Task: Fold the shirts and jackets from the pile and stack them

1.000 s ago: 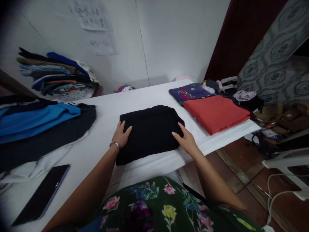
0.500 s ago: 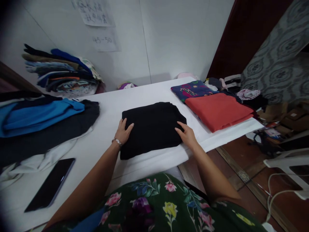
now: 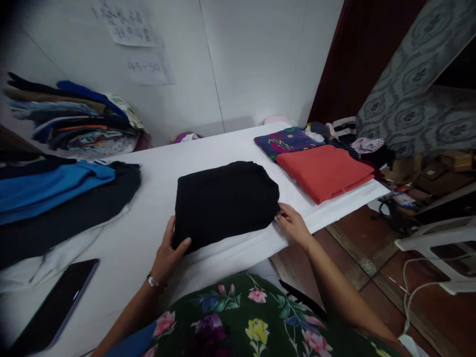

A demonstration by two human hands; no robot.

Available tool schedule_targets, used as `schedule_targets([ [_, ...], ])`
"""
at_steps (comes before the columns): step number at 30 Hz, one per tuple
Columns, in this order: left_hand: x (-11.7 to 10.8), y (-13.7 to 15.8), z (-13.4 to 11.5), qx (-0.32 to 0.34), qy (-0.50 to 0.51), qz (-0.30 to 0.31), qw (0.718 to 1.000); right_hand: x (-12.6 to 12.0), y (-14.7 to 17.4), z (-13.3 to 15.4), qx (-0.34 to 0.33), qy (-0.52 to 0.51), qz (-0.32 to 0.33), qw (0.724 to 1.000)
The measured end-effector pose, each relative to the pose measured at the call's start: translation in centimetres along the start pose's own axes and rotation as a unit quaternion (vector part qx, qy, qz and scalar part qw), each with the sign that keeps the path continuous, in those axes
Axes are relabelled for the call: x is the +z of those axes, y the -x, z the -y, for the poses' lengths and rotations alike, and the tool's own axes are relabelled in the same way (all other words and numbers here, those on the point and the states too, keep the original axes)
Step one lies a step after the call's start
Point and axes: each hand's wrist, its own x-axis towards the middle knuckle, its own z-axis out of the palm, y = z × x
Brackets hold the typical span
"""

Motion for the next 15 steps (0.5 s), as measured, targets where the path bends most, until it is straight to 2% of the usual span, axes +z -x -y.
schedule_targets([
  [3,0.0,0.7,0.1,0.037,-0.062,0.032,0.997,0.5,-0.5,0.0,-0.016,-0.02,0.025,0.999],
  [6,0.3,0.6,0.0,0.043,-0.098,0.015,0.994,1.2,-1.5,0.3,-0.011,-0.028,0.026,0.999],
  [13,0.1,0.1,0.5,0.086,-0.101,-0.027,0.991,1.7,-2.3,0.5,-0.036,0.062,-0.042,0.997],
  [15,0.0,0.1,0.6,0.089,-0.102,-0.033,0.99,1.6,-2.1,0.1,-0.029,0.07,-0.044,0.996],
])
